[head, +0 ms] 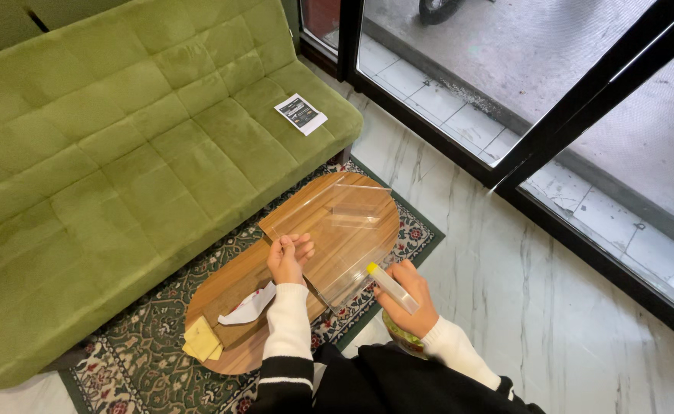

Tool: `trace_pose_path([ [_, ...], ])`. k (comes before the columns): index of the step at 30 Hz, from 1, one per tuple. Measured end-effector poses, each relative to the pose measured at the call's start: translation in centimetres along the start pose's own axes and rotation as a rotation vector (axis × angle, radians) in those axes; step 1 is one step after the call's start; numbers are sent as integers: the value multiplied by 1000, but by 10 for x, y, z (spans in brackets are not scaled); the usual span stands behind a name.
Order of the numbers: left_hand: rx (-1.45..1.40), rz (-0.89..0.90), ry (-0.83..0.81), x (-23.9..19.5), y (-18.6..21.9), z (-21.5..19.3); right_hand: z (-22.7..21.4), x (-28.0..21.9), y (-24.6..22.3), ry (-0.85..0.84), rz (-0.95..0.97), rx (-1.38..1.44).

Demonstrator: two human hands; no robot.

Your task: The person cleans several acrylic sheets by spraying them with a liquid and wiping them with a paper towel.

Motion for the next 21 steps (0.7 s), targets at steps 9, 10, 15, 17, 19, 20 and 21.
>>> trace_pose_path([
  [9, -42, -9, 33, -6, -3, -10, -2, -3, 16, 27, 113, 85],
  [10, -49, -4, 35, -4, -3, -10, -3, -1, 19, 33, 123, 94],
  [15, -74, 15, 151, -3, -4, -28, -5, 25, 46, 88, 71, 67],
  [17, -23, 50, 235, -6, 5, -42, -1, 40, 65, 113, 74, -76],
  [19, 8, 81, 318, -11, 19, -57, 11, 61, 85, 121, -2, -154],
  [20, 13, 95, 358, -16, 25, -66, 21, 71, 95, 117, -76, -159],
  [21, 16, 110, 403, -24, 30, -78, 33, 78, 107, 109, -153, -158],
])
Point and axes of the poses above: each hand's wrist, its own x-axis towards the middle knuckle, its own z-axis out of the palm, y = z × x, the point moved 4 cm from there along x, towards the middle knuckle, and after that the axes turned 5 degrees about x, right-handed, at the moved point
